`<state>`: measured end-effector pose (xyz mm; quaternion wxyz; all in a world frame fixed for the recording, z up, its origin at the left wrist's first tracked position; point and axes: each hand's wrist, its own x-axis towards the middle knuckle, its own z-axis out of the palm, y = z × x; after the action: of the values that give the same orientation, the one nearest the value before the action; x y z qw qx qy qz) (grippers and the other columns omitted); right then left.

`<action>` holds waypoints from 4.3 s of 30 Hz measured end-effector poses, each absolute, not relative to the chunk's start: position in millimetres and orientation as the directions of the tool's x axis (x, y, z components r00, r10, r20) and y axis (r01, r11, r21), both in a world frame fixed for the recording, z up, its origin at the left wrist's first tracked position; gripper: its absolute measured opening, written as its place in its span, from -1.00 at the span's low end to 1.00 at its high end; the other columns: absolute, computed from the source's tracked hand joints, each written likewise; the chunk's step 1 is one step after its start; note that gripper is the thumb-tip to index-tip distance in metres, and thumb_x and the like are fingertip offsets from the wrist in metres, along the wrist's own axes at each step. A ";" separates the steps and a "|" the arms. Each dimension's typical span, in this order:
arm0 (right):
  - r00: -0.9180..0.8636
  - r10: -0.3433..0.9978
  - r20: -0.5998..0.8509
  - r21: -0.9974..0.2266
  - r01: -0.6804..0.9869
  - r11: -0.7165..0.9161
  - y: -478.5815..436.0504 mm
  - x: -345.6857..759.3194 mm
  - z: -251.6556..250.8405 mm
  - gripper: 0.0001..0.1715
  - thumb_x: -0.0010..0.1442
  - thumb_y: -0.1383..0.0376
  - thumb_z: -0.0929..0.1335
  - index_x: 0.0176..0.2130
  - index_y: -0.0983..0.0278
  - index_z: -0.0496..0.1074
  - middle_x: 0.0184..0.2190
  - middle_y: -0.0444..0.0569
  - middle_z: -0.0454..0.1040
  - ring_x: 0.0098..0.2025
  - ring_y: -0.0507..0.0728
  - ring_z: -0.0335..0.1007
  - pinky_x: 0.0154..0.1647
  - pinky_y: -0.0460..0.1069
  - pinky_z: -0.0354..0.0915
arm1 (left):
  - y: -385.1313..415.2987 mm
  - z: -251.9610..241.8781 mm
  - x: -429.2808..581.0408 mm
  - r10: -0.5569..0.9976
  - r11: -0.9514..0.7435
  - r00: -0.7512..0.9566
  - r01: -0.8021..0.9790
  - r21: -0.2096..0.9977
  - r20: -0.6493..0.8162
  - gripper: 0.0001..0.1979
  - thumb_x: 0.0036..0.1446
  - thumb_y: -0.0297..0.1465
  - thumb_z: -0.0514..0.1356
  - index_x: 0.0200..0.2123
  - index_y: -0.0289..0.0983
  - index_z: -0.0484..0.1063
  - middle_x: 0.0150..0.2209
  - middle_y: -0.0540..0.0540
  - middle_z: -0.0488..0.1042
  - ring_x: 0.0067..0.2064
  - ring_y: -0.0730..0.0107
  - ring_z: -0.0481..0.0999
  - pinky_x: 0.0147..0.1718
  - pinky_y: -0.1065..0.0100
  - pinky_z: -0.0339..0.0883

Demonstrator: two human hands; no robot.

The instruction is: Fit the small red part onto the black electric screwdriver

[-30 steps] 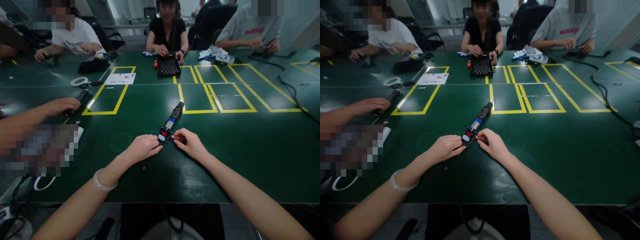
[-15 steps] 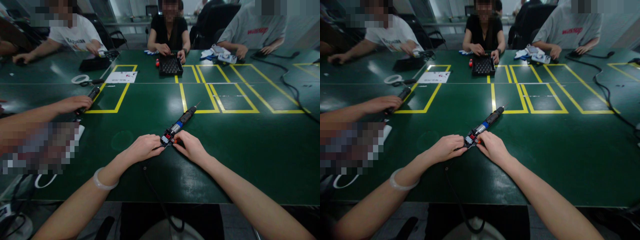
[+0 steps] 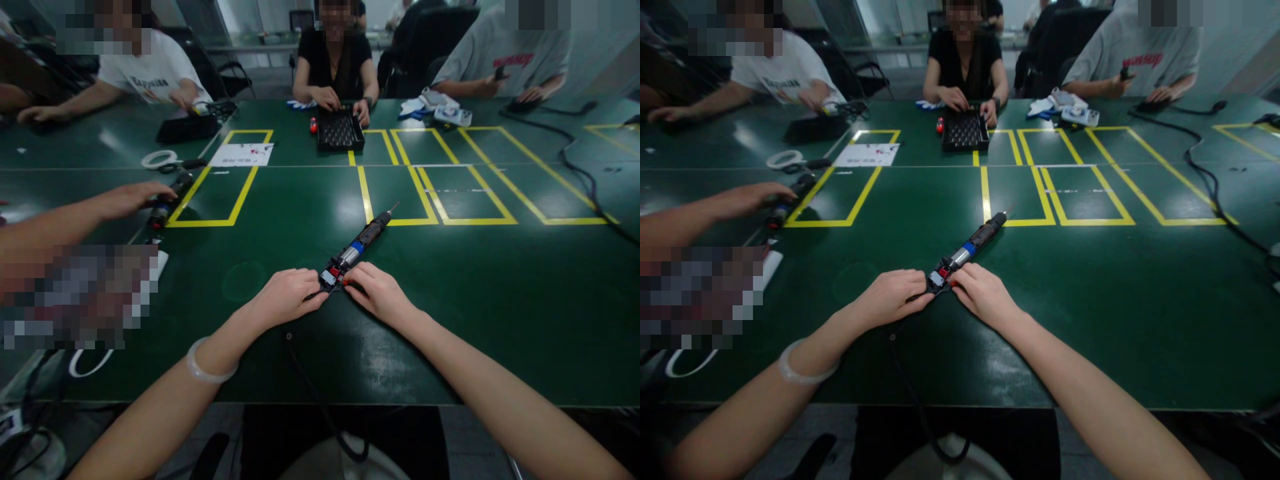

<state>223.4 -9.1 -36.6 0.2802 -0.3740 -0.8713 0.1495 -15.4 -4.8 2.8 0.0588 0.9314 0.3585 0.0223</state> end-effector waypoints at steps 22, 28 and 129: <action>-0.604 0.701 0.379 -0.345 0.611 0.713 -10.2 212.1 -38.4 -0.75 0.40 0.38 0.20 -0.15 0.28 0.46 -0.24 0.08 0.52 -0.19 0.18 0.40 -0.13 0.06 0.38 | -18.7 6.0 16.3 0.968 -0.241 0.229 0.964 -0.115 -0.104 -0.24 0.24 0.19 -0.12 -0.28 -0.37 0.54 -0.39 -0.37 0.57 -0.30 -0.09 0.61 -0.44 0.25 0.24; -0.614 0.696 0.371 -0.354 0.599 0.718 -12.7 213.0 -41.5 -0.72 0.38 0.41 0.21 -0.04 0.29 0.46 -0.16 0.12 0.53 -0.11 0.21 0.42 -0.05 0.12 0.39 | -10.6 5.6 16.0 0.967 -0.227 0.209 0.966 -0.123 -0.145 -0.14 0.17 0.27 -0.15 -0.35 -0.38 0.60 -0.43 -0.40 0.56 -0.30 -0.13 0.61 -0.43 0.24 0.27; -0.458 0.888 0.033 -0.996 -0.090 -0.009 -7.9 216.6 -32.0 -0.69 0.17 0.11 0.46 -0.22 0.26 0.40 -0.37 -0.09 0.51 -0.36 0.03 0.47 -0.34 -0.05 0.38 | -3.0 6.2 3.2 0.795 -0.528 0.582 0.527 0.666 0.170 -0.79 0.30 -0.22 0.16 -0.20 -0.24 0.47 -0.28 -0.04 0.50 -0.23 0.38 0.49 -0.19 0.34 0.31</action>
<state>216.6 -7.9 -32.0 0.3925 -0.3417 -0.5841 0.6229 3.2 -3.0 6.2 0.2862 0.8420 0.3927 0.2346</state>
